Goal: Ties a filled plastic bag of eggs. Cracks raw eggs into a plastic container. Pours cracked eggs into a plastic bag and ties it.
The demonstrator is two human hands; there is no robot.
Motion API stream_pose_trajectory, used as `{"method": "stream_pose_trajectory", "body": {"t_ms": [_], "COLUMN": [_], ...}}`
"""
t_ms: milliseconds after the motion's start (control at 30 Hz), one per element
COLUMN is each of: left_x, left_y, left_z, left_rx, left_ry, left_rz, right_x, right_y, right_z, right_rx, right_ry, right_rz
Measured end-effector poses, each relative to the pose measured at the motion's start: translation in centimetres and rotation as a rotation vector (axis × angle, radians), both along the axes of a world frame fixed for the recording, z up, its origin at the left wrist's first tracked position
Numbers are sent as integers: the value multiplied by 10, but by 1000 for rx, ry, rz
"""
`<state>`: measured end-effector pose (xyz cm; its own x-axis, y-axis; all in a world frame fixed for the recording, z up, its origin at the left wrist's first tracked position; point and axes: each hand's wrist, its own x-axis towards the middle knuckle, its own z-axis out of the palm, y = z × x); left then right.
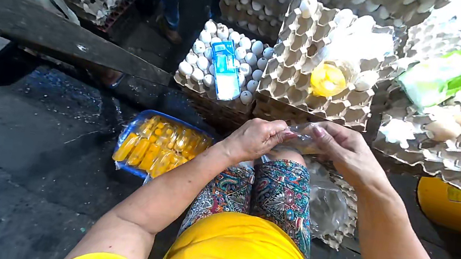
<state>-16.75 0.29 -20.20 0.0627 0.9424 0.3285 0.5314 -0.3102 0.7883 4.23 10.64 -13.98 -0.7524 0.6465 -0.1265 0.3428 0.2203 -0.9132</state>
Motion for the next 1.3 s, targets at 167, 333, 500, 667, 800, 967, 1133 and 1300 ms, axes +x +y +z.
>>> {"method": "stream_pose_trajectory", "body": {"t_ms": [167, 333, 500, 667, 800, 967, 1133, 1300], "left_x": [-9, 24, 42, 32, 30, 38, 27, 20], "left_y": [0, -26, -29, -35, -43, -44, -46, -49], "left_z": [-2, 6, -12, -29, -32, -31, -27, -31], "left_rx": [113, 48, -343, -340, -328, -331, -566, -695], "left_ry": [55, -258, -792, -785, -490, -30, -243, -1051], "left_rz": [191, 527, 338, 309, 350, 504, 483, 415], "right_x": [-6, -25, -45, -42, -39, -27, -28, -23], "right_y": [1, -21, -55, -63, -62, -70, -92, -88], "right_z": [-14, -41, -85, -83, -91, -103, -118, -127], "right_rx": [0, 129, -51, -532, -427, 529, 633, -178], "right_ry": [125, 213, 363, 374, 312, 77, 58, 175], "right_rz": [-61, -230, -303, -420, -451, -175, -59, -178]}}
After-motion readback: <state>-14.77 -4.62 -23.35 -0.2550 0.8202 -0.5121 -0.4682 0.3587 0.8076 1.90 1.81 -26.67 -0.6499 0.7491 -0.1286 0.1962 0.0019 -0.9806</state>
